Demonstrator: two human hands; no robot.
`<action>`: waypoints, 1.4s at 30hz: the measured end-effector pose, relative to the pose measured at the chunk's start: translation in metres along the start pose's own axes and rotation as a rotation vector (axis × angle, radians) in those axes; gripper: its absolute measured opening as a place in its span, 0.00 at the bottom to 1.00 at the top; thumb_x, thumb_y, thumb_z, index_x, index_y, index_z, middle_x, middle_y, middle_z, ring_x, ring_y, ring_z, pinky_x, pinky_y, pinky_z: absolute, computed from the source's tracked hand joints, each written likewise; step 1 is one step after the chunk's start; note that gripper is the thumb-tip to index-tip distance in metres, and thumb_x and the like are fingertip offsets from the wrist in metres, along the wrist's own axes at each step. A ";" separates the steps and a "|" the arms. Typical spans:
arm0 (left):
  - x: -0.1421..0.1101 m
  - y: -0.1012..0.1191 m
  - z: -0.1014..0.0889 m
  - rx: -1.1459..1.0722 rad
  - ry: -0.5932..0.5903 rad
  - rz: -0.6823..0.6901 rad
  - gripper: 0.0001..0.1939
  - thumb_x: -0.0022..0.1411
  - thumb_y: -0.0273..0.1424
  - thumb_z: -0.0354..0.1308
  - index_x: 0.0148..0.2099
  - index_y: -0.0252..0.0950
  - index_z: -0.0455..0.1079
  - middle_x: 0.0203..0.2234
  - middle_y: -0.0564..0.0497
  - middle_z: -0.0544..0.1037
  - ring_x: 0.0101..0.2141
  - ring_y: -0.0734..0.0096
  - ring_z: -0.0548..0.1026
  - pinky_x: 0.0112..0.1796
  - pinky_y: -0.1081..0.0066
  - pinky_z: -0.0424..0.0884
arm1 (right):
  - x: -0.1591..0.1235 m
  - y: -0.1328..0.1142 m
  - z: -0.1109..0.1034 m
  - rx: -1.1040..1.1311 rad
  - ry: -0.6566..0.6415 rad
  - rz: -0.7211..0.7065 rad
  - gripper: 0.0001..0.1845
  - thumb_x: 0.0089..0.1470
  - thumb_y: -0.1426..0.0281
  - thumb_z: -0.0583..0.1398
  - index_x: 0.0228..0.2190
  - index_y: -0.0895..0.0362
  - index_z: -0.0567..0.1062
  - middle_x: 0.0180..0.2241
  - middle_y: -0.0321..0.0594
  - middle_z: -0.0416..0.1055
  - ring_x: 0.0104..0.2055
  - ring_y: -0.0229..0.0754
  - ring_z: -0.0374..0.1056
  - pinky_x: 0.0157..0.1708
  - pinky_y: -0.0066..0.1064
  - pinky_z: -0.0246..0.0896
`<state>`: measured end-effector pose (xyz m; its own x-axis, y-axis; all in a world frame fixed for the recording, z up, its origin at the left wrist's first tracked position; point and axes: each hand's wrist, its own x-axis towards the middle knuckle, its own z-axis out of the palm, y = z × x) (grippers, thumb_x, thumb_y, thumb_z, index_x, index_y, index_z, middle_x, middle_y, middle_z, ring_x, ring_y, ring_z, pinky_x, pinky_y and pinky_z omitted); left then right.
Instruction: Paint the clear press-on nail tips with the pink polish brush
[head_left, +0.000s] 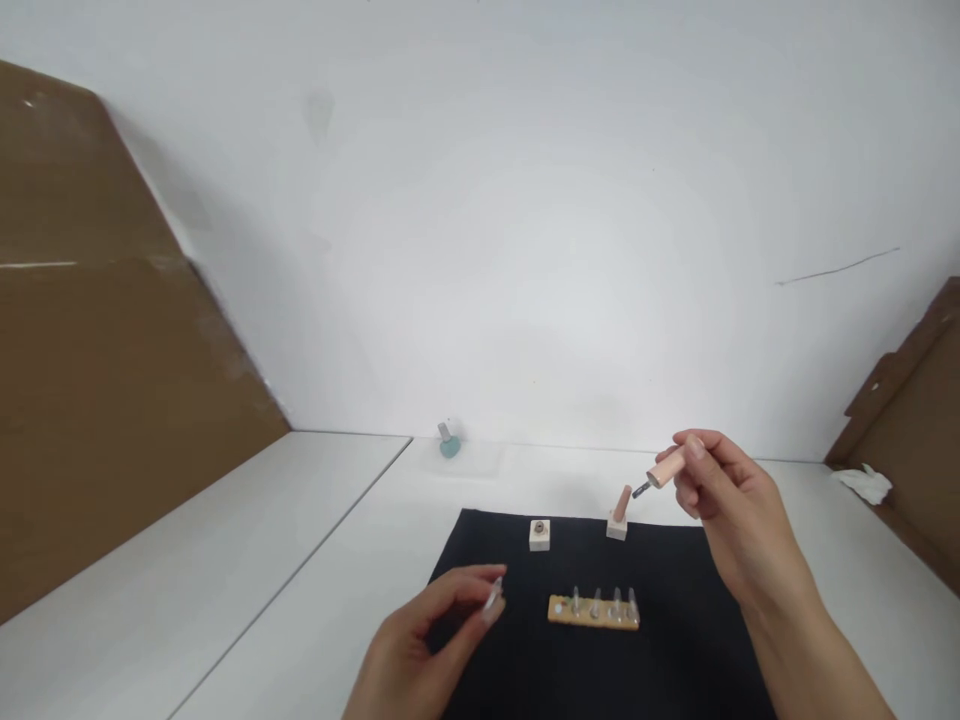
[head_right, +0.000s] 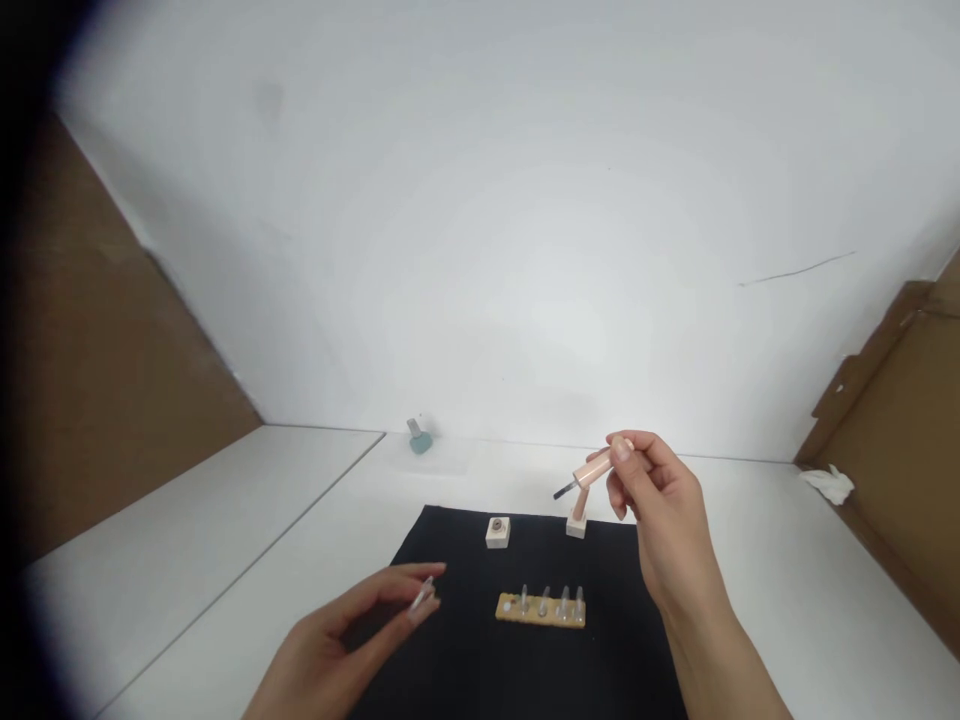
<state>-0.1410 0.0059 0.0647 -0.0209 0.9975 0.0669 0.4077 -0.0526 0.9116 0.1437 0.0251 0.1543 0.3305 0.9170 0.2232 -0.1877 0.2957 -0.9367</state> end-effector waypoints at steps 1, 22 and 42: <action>0.005 0.016 0.008 -0.054 0.004 0.038 0.10 0.53 0.45 0.66 0.29 0.46 0.81 0.38 0.51 0.88 0.43 0.50 0.83 0.46 0.62 0.79 | -0.002 0.000 0.000 0.012 -0.021 -0.008 0.17 0.55 0.54 0.71 0.36 0.55 0.81 0.31 0.40 0.79 0.22 0.33 0.57 0.24 0.28 0.58; 0.038 0.068 0.086 -0.495 -0.193 0.151 0.07 0.54 0.36 0.68 0.28 0.39 0.79 0.27 0.51 0.84 0.33 0.60 0.81 0.37 0.68 0.77 | -0.026 -0.006 0.011 -0.426 -0.223 -0.337 0.10 0.68 0.60 0.59 0.45 0.49 0.77 0.26 0.34 0.75 0.24 0.39 0.66 0.27 0.30 0.62; 0.033 0.074 0.080 -0.487 -0.213 0.200 0.06 0.54 0.35 0.67 0.27 0.41 0.78 0.27 0.51 0.84 0.33 0.60 0.81 0.38 0.67 0.77 | -0.027 0.003 0.009 -0.421 -0.288 -0.407 0.10 0.70 0.65 0.57 0.49 0.48 0.76 0.31 0.37 0.77 0.25 0.39 0.67 0.26 0.29 0.65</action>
<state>-0.0383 0.0388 0.1024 0.2186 0.9507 0.2201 -0.0843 -0.2063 0.9749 0.1259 0.0041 0.1479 0.0267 0.8061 0.5912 0.2982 0.5580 -0.7744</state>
